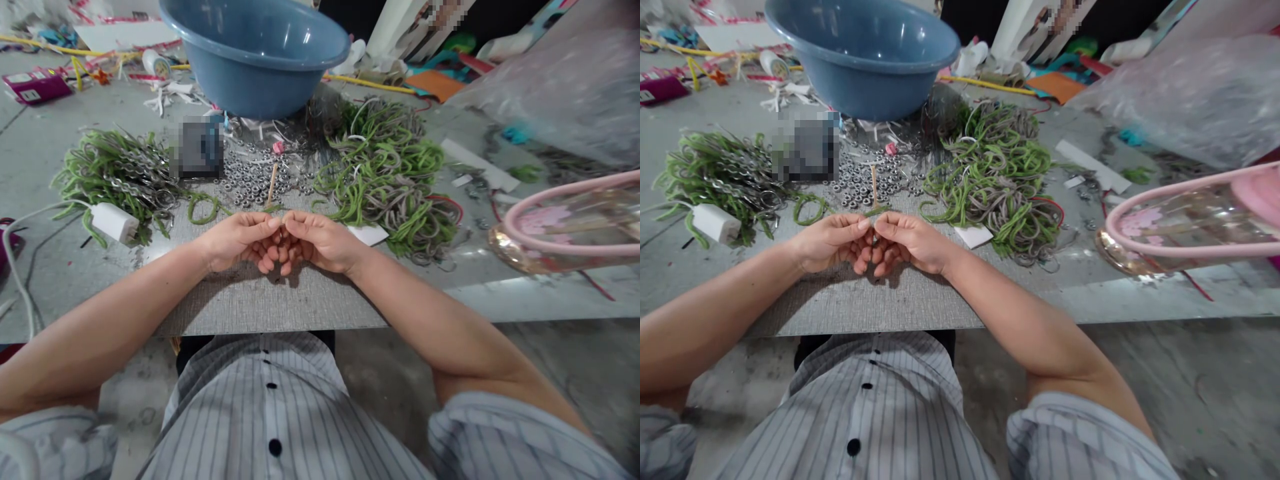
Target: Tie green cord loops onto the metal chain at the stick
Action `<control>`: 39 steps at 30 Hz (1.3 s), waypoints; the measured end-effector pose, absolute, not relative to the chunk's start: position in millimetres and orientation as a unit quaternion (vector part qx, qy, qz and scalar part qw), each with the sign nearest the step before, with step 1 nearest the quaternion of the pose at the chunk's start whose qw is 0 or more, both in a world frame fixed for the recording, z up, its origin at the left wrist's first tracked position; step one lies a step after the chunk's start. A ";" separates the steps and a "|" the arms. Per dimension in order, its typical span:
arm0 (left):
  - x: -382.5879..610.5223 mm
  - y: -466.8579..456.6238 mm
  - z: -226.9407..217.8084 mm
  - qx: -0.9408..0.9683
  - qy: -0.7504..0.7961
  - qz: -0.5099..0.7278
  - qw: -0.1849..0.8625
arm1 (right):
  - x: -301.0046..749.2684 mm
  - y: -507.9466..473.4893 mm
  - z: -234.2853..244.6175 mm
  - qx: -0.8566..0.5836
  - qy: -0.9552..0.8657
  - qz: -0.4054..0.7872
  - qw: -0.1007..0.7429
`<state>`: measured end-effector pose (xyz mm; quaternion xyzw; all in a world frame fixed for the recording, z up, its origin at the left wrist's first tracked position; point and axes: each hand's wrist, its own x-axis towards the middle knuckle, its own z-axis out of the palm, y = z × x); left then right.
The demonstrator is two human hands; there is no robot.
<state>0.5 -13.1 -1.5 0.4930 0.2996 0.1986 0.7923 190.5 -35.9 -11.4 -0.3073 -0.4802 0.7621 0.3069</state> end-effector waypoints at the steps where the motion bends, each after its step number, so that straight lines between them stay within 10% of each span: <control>1: 0.6 -13.0 -1.6 0.495 0.302 0.200 0.790 | 190.2 -36.2 -11.3 -0.310 -0.478 0.762 0.308; 39: 1.6 -15.1 0.1 0.519 0.313 0.238 0.759 | 189.9 -34.9 -12.1 -0.329 -0.478 0.741 0.339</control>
